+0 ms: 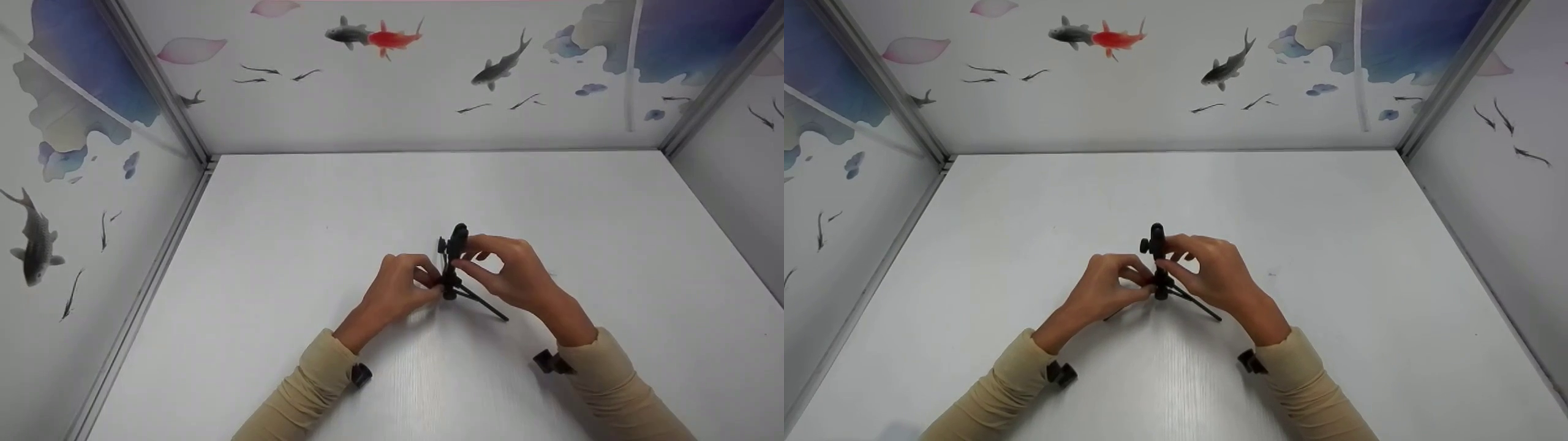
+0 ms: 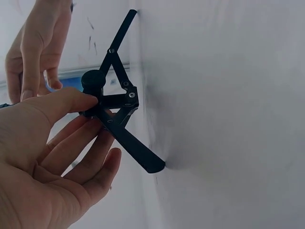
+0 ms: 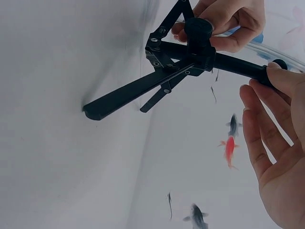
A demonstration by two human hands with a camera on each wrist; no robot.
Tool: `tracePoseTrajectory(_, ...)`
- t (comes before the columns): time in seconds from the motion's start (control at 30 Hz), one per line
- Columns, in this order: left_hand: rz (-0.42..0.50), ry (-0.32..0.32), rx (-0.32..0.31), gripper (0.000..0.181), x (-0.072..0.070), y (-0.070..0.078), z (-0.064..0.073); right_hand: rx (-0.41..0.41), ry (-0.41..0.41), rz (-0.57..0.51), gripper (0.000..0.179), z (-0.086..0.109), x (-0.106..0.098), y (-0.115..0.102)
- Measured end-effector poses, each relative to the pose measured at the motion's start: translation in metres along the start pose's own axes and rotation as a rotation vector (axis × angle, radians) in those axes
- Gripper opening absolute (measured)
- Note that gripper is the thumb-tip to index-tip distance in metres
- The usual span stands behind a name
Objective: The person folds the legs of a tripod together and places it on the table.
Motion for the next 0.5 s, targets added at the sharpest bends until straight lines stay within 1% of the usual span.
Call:
tracePoseTrajectory(0.17, -0.016, -0.008, -0.001, 0.011, -0.0001, 0.0006, 0.0004, -0.008, -0.001, -0.011, 0.022, 0.0003, 0.0, -0.0005)
tracePoseTrajectory(0.5, -0.02, 0.0, 0.033, 0.01, -0.0018, 0.0036, 0.0013, -0.015, -0.005, -0.009, 0.022, 0.0, -0.0003, -0.0007)
Point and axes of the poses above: each hand's wrist, its own z-axis away from the middle knuckle, its own x-axis out of the palm, y = z × x, the point moved 4 cm from there along -z, towards the middle knuckle, and after that the axes turned 13 degrees about -y, right-handed, at the moved point
